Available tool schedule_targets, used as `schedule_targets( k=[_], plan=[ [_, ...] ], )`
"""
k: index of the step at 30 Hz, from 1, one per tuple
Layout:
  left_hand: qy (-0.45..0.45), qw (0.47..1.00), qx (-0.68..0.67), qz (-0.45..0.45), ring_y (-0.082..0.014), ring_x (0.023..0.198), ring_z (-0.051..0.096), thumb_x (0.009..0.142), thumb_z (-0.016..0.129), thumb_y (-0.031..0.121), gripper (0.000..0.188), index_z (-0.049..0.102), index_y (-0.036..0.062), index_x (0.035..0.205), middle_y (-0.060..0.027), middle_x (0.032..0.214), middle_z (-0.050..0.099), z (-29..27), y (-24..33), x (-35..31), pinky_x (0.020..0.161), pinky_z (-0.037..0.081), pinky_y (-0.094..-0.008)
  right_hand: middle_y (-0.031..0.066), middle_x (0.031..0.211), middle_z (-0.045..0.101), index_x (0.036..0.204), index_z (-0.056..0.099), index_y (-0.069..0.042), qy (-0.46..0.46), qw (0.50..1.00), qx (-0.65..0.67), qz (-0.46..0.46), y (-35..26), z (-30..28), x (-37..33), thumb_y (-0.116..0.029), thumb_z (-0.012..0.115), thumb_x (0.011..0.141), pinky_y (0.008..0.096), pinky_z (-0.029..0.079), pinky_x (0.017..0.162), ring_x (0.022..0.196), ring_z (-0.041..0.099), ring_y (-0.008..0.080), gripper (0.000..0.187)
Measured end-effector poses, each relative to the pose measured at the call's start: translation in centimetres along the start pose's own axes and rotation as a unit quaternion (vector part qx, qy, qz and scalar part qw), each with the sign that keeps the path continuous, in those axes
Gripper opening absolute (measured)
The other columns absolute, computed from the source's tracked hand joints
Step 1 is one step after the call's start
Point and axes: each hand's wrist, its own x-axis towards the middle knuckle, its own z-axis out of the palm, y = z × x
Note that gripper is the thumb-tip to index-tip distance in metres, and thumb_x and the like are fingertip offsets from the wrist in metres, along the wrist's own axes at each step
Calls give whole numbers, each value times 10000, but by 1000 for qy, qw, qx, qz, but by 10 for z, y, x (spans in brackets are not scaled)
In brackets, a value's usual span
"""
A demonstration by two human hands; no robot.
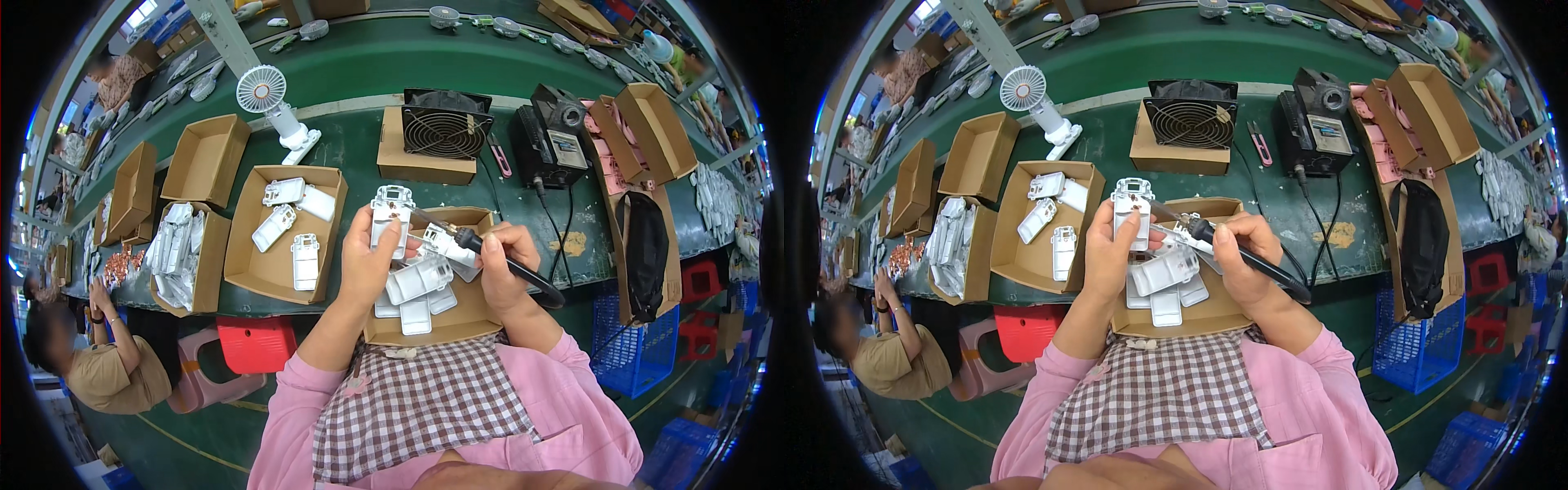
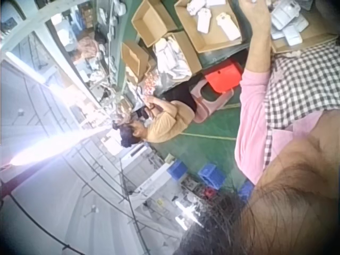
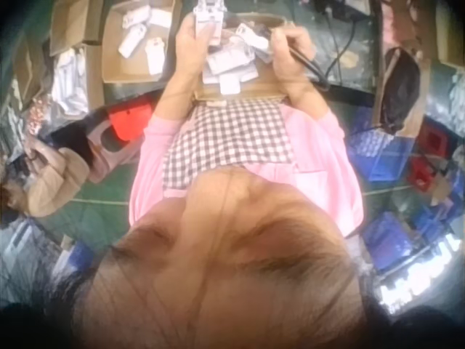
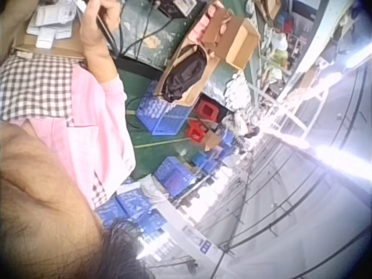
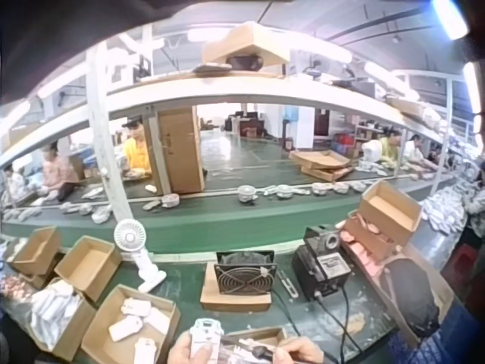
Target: The person solders components onto plastic casings using a soldering iron and places the casings into a cardboard box. The person then retrieves additional plastic casings from another box and solders them with the soldering iron.
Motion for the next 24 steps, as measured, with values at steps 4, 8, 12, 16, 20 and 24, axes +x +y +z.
schedule_targets(
  k=[4, 8, 12, 16, 20, 24],
  plan=[
    [41, 999, 14, 13, -140, 687, 654, 970, 457, 122, 158, 500, -4, 1056, -87, 895, 628, 3, -3, 0, 607, 559, -253, 36, 707, 553, 816, 511, -30, -9, 999, -33, 7, 2, 0, -1, -72, 610, 875, 216, 375, 546, 605, 460, 62, 123],
    [43, 998, 31, 21, -137, 659, 652, 970, 462, 123, 154, 501, -5, 1045, -80, 879, 629, 3, -4, -1, 578, 555, -247, 51, 666, 522, 809, 482, -26, -24, 997, -70, 5, 1, 0, 0, -48, 551, 885, 217, 392, 517, 540, 466, 80, 105],
    [45, 998, 33, 22, -138, 647, 652, 970, 458, 120, 154, 501, -7, 1047, -79, 862, 631, 3, -3, -2, 562, 553, -243, 43, 701, 556, 818, 505, -26, -9, 999, -32, -6, 2, -1, -2, -65, 600, 876, 215, 374, 531, 579, 461, 67, 117],
    [45, 998, 40, 25, -142, 650, 654, 970, 459, 124, 161, 500, -9, 1052, -84, 860, 629, 1, -4, -1, 553, 553, -246, 65, 690, 530, 831, 475, -29, 12, 999, -28, -16, -1, 2, -1, -109, 538, 903, 208, 386, 508, 535, 466, 81, 125],
    [71, 994, 71, 34, -153, 650, 654, 964, 468, 131, 181, 496, -16, 1064, -95, 856, 622, -4, 2, 5, 540, 550, -248, 72, 700, 532, 845, 473, -30, 26, 999, -14, -44, 3, -1, -2, -127, 536, 908, 207, 388, 508, 532, 463, 80, 132],
    [152, 956, 237, 82, -135, 633, 644, 932, 502, 132, 222, 534, -33, 1078, -87, 807, 629, -4, 40, 34, 502, 513, -259, 67, 697, 532, 847, 471, -32, 25, 999, -1, -35, -1, -3, 0, -120, 531, 910, 207, 389, 515, 533, 462, 79, 124]
  ],
)
